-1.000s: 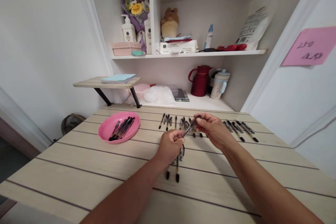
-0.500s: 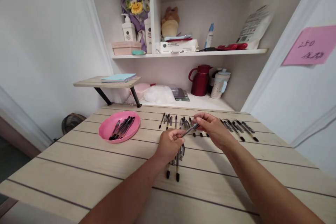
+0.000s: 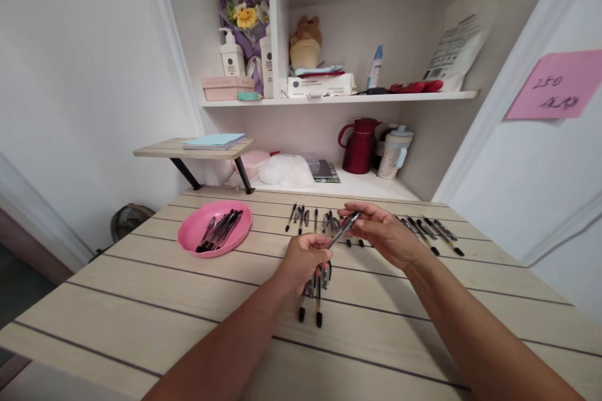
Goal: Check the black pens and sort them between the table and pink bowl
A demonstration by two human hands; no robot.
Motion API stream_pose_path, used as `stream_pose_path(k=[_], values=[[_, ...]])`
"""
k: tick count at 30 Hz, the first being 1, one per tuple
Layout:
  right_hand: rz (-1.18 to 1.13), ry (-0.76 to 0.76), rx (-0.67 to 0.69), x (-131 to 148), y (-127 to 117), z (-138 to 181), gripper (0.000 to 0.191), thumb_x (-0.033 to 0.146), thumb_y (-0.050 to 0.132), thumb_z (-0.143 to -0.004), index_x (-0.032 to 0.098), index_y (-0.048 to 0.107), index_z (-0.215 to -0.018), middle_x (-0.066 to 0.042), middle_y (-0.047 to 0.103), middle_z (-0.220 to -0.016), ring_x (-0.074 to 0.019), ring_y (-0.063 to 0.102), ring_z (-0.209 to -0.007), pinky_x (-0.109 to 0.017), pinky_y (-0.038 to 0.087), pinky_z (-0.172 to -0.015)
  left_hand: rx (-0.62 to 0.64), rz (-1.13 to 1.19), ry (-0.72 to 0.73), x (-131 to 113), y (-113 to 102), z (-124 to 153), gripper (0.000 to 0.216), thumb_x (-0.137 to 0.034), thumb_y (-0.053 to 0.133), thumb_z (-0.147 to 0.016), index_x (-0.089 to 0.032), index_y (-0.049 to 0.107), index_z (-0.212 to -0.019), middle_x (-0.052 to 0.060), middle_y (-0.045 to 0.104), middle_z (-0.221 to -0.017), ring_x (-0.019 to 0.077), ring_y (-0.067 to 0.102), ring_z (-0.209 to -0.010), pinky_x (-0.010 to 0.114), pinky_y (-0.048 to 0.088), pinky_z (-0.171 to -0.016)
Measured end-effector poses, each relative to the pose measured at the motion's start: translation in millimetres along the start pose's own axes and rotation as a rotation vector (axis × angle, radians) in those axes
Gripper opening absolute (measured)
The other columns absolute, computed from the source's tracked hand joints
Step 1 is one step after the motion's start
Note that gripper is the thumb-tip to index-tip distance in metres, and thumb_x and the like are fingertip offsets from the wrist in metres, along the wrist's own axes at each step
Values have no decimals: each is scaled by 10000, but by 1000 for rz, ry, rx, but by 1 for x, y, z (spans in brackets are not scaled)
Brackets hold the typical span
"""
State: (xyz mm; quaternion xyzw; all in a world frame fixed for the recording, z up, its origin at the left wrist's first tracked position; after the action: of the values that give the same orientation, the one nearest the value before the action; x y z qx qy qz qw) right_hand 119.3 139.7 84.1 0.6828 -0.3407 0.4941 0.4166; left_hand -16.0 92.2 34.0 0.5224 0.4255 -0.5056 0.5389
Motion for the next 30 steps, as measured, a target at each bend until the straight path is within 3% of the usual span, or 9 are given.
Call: stream_pose_path(k=[3, 7, 10, 14, 18, 21, 26, 30], values=[[39, 18, -18, -5, -4, -1, 346, 298, 714, -615, 205, 618, -934, -44, 662, -901, -149, 602, -758, -287, 475, -666, 79, 88, -65, 5, 7, 2, 307, -166, 645, -591, -110, 615, -891, -1, 544, -616, 58, 495, -458, 148, 304, -372], [157, 39, -159, -13, -17, -5, 260, 334, 724, -596, 176, 632, -781, 4, 638, -670, -84, 547, -523, -226, 442, -527, -25, 11, -14, 0, -2, 1, 280, -135, 638, -580, -105, 623, -858, -10, 536, -600, 52, 480, -448, 151, 297, -374], [97, 29, -110, -10, -9, -4, 290, 347, 687, -645, 206, 620, -890, -23, 662, -842, -122, 602, -678, -255, 473, -613, -18, 16, -14, -1, -2, 0, 284, -130, 636, -582, -109, 619, -866, -17, 531, -594, 50, 474, -445, 154, 298, -378], [-46, 20, 48, -4, 6, 1, 379, 365, 632, -695, 237, 575, -1047, -79, 617, -1081, -198, 596, -916, -351, 474, -741, 136, 165, -136, 8, 9, 1, 308, -157, 657, -586, -114, 605, -887, -1, 547, -627, 53, 490, -459, 151, 286, -375], [-85, -4, 57, -4, 3, 1, 361, 364, 648, -682, 240, 596, -1017, -72, 648, -1015, -191, 607, -890, -359, 467, -763, 308, 288, -255, 11, 21, 9, 290, -197, 648, -621, -98, 615, -892, 17, 556, -666, 33, 478, -454, 141, 251, -361], [-80, 0, 8, -9, -2, -1, 306, 359, 654, -681, 238, 618, -960, -48, 673, -897, -172, 620, -807, -325, 481, -706, 348, 293, -258, 7, 24, 12, 290, -217, 640, -634, -96, 619, -897, 15, 554, -658, 35, 480, -450, 145, 269, -368], [-83, 29, -53, -20, -4, -4, 272, 339, 676, -664, 223, 629, -906, -34, 677, -829, -149, 618, -736, -280, 492, -637, 164, 46, -97, 4, 14, 5, 267, -204, 607, -631, -113, 590, -881, 14, 568, -641, 82, 521, -465, 181, 345, -406], [-15, 51, -127, -29, -7, -5, 337, 381, 661, -671, 211, 613, -958, -55, 676, -878, -147, 615, -688, -287, 501, -620, -68, -451, 155, -17, -8, -2, 212, -160, 574, -618, -165, 637, -820, 10, 604, -652, 117, 547, -565, 210, 396, -512]])
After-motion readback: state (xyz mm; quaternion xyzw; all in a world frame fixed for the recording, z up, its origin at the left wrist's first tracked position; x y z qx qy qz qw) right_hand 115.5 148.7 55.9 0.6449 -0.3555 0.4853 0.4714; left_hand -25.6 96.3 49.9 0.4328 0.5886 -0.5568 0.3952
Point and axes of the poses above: each hand's wrist, its own z-axis away from the middle knuckle, its own y-axis out of the palm, x = y × z, the point moved 9 cm from there along -z, towards the middle knuckle
